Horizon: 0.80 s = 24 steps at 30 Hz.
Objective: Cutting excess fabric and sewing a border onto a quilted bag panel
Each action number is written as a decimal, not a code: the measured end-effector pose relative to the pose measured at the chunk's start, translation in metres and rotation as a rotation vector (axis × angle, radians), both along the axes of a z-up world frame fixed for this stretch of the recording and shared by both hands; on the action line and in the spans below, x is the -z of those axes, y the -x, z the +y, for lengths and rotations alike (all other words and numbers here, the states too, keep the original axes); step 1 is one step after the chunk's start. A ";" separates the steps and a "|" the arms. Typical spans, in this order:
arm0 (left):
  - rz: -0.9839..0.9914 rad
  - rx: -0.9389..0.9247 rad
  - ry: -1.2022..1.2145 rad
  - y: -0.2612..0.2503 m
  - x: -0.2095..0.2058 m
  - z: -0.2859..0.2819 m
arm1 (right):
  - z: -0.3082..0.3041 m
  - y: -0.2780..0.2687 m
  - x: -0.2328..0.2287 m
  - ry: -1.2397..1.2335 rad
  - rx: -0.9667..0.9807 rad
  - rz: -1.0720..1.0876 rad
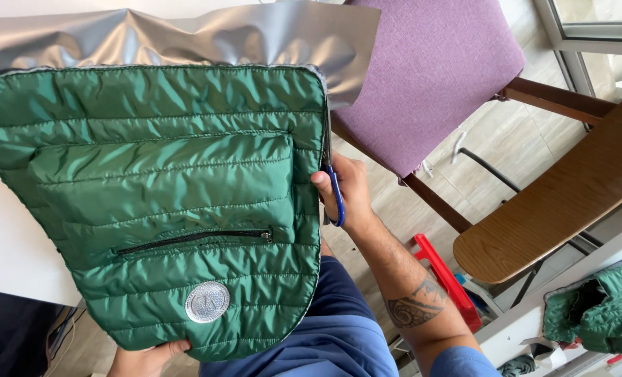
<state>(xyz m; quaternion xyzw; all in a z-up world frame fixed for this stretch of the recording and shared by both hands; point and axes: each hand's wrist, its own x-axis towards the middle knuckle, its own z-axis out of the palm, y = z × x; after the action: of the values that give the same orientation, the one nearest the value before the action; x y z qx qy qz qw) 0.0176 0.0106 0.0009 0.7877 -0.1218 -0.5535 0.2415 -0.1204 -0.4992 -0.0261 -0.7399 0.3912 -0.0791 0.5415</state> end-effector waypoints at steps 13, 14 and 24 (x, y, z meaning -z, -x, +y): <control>-0.106 0.223 0.167 -0.021 0.019 0.036 | -0.010 -0.009 -0.004 0.026 -0.005 -0.051; -0.167 0.205 0.132 -0.027 0.010 0.025 | -0.008 -0.008 -0.002 0.043 -0.016 -0.033; -0.220 0.223 -0.115 -0.061 0.014 0.052 | -0.024 -0.006 0.002 0.012 -0.128 -0.030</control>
<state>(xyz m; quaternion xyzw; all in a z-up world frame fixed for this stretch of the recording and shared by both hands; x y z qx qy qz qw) 0.0790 0.0631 -0.0133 0.8377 -0.2023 -0.4932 0.1186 -0.1145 -0.5236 -0.0283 -0.7655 0.3343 -0.0576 0.5468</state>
